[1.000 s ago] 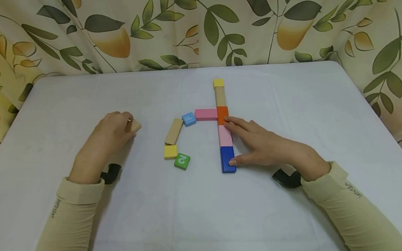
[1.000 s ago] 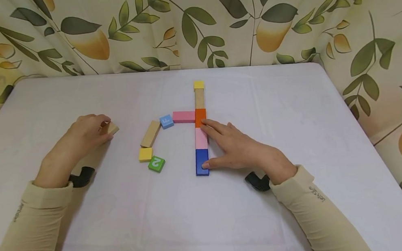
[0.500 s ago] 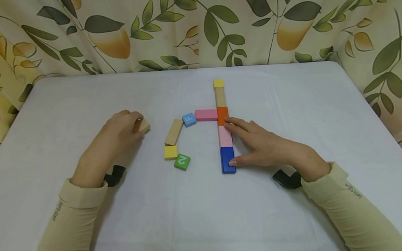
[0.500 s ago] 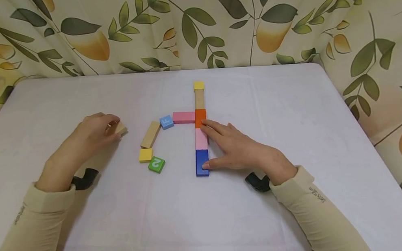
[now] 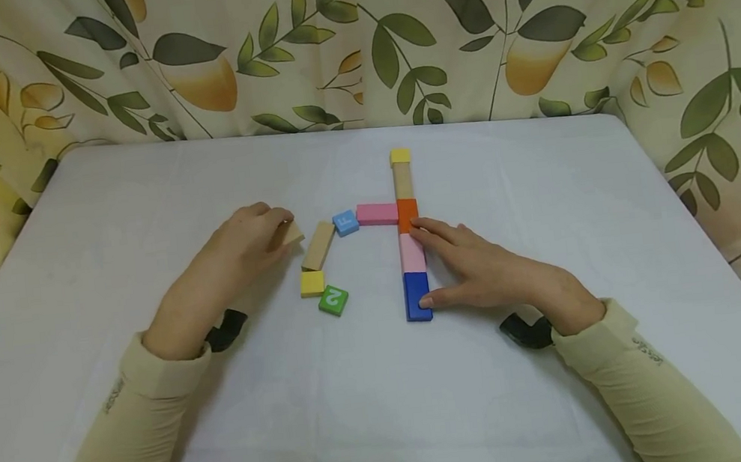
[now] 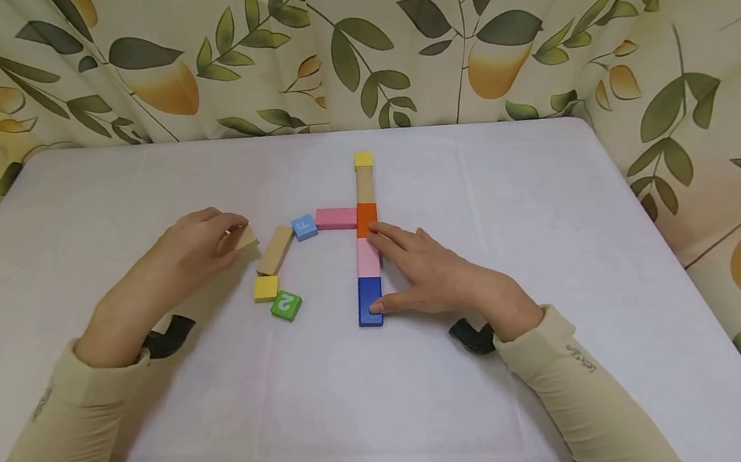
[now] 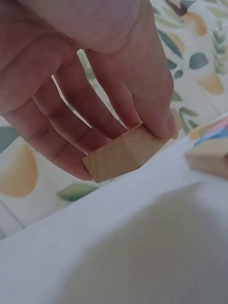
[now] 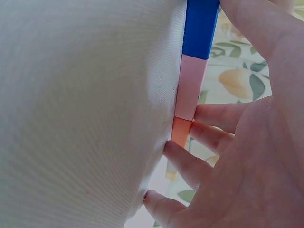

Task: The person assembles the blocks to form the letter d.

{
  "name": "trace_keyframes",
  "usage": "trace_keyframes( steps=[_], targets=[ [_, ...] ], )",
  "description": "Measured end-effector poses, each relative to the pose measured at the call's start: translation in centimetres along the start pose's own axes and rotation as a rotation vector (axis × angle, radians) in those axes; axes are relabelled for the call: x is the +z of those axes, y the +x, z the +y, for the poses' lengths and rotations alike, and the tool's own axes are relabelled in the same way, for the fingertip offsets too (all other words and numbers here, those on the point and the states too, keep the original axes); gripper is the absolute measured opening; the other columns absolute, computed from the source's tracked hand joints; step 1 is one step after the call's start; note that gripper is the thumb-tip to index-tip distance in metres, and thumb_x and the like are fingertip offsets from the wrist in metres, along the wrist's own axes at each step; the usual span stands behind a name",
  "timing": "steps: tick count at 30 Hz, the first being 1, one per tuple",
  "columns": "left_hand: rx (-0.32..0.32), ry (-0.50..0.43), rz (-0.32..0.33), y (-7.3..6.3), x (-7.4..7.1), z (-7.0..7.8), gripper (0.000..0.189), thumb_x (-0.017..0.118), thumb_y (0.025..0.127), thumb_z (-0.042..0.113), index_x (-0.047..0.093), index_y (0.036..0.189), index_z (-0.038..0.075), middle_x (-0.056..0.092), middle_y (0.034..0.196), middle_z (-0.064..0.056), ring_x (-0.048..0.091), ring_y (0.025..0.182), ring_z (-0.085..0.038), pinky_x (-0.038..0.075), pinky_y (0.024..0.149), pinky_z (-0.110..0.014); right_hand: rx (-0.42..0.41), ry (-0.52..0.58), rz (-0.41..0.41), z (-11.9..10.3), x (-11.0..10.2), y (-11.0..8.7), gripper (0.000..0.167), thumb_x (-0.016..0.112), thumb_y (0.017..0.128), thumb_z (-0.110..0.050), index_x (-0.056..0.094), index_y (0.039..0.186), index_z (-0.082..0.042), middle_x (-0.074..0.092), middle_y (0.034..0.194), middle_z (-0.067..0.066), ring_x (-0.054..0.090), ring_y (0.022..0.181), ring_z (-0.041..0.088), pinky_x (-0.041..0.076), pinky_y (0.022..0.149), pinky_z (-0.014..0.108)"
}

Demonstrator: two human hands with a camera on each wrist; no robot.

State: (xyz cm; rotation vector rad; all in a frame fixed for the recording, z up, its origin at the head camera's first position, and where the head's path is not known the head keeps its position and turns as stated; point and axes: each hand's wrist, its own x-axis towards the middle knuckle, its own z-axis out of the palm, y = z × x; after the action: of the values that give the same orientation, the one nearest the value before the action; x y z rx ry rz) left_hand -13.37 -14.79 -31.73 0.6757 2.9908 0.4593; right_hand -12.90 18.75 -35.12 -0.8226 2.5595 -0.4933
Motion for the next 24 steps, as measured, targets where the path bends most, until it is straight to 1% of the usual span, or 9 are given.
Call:
trace_keyframes(
  steps=[4, 7, 10, 14, 18, 21, 24],
  targets=[
    [0.025, -0.014, -0.005, 0.4, -0.2, 1.3, 0.036, 0.072, 0.090, 0.011, 0.063, 0.122, -0.003, 0.066, 0.110, -0.018, 0.060, 0.102, -0.032, 0.054, 0.088, -0.043, -0.004, -0.002, 0.003, -0.1, 0.0, 0.0, 0.101, 0.073, 0.084, -0.053, 0.017, 0.159, -0.015, 0.008, 0.167, 0.006, 0.015, 0.153, 0.032, 0.008, 0.123, 0.058],
    [0.040, -0.028, -0.022, 0.7, -0.4, 2.2, 0.036, 0.070, 0.091, 0.009, 0.063, 0.124, 0.000, 0.065, 0.115, -0.016, 0.060, 0.106, -0.031, 0.055, 0.088, -0.042, -0.008, -0.003, 0.003, -0.1, 0.0, 0.0, 0.101, 0.073, 0.084, -0.054, 0.017, 0.159, -0.015, 0.008, 0.167, 0.006, 0.015, 0.153, 0.032, 0.008, 0.123, 0.058],
    [0.055, -0.036, -0.040, 0.9, -0.5, 3.0, 0.036, 0.070, 0.092, 0.011, 0.062, 0.125, 0.003, 0.064, 0.114, -0.013, 0.058, 0.103, -0.028, 0.055, 0.085, -0.040, -0.010, -0.009, 0.003, 0.0, 0.0, 0.0, 0.102, 0.073, 0.084, -0.055, 0.017, 0.159, -0.016, 0.008, 0.167, 0.006, 0.015, 0.153, 0.032, 0.008, 0.123, 0.058],
    [0.097, -0.032, -0.058, 1.1, -0.5, 3.9, 0.037, 0.072, 0.090, 0.012, 0.062, 0.125, 0.004, 0.064, 0.110, -0.012, 0.058, 0.098, -0.026, 0.056, 0.083, -0.037, -0.014, -0.005, 0.004, 0.0, 0.1, 0.0, 0.102, 0.072, 0.084, -0.056, 0.017, 0.159, -0.016, 0.008, 0.167, 0.005, 0.015, 0.153, 0.031, 0.008, 0.123, 0.058],
    [0.164, -0.009, -0.044, 1.0, -0.3, 4.6, 0.039, 0.076, 0.087, 0.010, 0.063, 0.123, 0.003, 0.066, 0.110, -0.013, 0.061, 0.098, -0.027, 0.058, 0.084, -0.036, -0.011, -0.012, 0.005, 0.0, 0.0, 0.0, 0.102, 0.072, 0.084, -0.057, 0.017, 0.160, -0.016, 0.007, 0.168, 0.004, 0.016, 0.153, 0.031, 0.008, 0.123, 0.058],
    [0.198, 0.011, -0.046, 1.0, 0.0, 5.2, 0.037, 0.075, 0.088, 0.012, 0.063, 0.123, 0.003, 0.066, 0.107, -0.012, 0.061, 0.095, -0.025, 0.058, 0.082, -0.033, -0.006, -0.018, 0.005, 0.0, 0.0, 0.0, 0.103, 0.072, 0.083, -0.058, 0.017, 0.159, -0.016, 0.008, 0.168, 0.004, 0.016, 0.153, 0.032, 0.009, 0.123, 0.058],
    [0.207, 0.018, -0.092, 1.1, 0.3, 6.0, 0.036, 0.073, 0.090, 0.015, 0.064, 0.124, 0.005, 0.066, 0.109, -0.012, 0.060, 0.094, -0.024, 0.058, 0.081, -0.033, -0.005, -0.015, 0.003, 0.0, 0.0, 0.0, 0.103, 0.072, 0.083, -0.057, 0.017, 0.160, -0.017, 0.008, 0.168, 0.004, 0.016, 0.153, 0.032, 0.009, 0.123, 0.058]
  ],
)
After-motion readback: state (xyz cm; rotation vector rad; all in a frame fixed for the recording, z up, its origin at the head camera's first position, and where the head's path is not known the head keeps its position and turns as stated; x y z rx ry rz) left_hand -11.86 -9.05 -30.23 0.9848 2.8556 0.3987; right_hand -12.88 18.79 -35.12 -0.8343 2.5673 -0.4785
